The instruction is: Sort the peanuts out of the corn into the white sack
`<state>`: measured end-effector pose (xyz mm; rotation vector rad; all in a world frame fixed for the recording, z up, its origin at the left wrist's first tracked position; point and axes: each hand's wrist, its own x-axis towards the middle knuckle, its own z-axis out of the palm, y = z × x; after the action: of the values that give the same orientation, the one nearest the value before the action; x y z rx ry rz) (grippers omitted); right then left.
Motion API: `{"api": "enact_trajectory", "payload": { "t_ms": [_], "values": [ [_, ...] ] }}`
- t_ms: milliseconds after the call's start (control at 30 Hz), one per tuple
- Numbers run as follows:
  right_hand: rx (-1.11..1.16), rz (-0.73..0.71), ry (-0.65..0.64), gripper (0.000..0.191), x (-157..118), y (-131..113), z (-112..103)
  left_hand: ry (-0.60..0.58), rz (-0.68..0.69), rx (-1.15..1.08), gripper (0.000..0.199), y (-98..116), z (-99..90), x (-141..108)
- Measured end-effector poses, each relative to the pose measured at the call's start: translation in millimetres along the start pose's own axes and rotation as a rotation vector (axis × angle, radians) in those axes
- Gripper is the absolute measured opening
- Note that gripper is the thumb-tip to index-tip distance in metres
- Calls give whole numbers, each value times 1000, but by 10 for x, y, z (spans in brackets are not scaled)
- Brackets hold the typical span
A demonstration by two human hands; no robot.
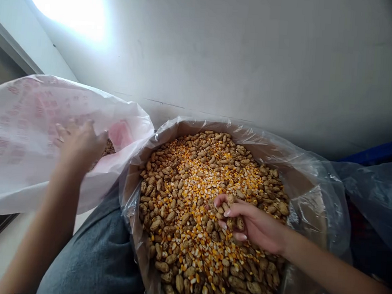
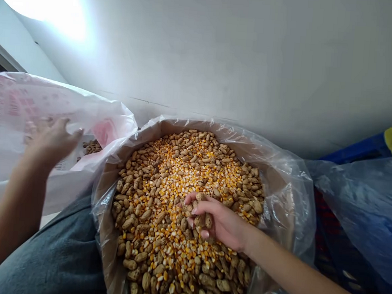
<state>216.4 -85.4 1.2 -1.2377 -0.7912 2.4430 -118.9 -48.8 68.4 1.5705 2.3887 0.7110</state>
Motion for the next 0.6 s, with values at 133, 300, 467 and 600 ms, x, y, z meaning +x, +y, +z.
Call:
{"api": "enact_trajectory", "payload": {
  "t_ms": [133, 300, 467, 600],
  "values": [
    [-192, -54, 89, 15, 8, -295, 126, -240, 426, 136, 52, 237, 276, -268],
    [-469, -296, -42, 15, 459, -1106, 919, -960, 965, 122, 38, 488, 516, -535],
    [-621, -354, -216, 56, 1103, -1421, 1853, -1018, 955, 216, 36, 368, 590, -598],
    [-740, -465, -13, 63, 1209, -1320, 1668, -952, 942, 66, 32, 298, 589, -555]
  ]
}}
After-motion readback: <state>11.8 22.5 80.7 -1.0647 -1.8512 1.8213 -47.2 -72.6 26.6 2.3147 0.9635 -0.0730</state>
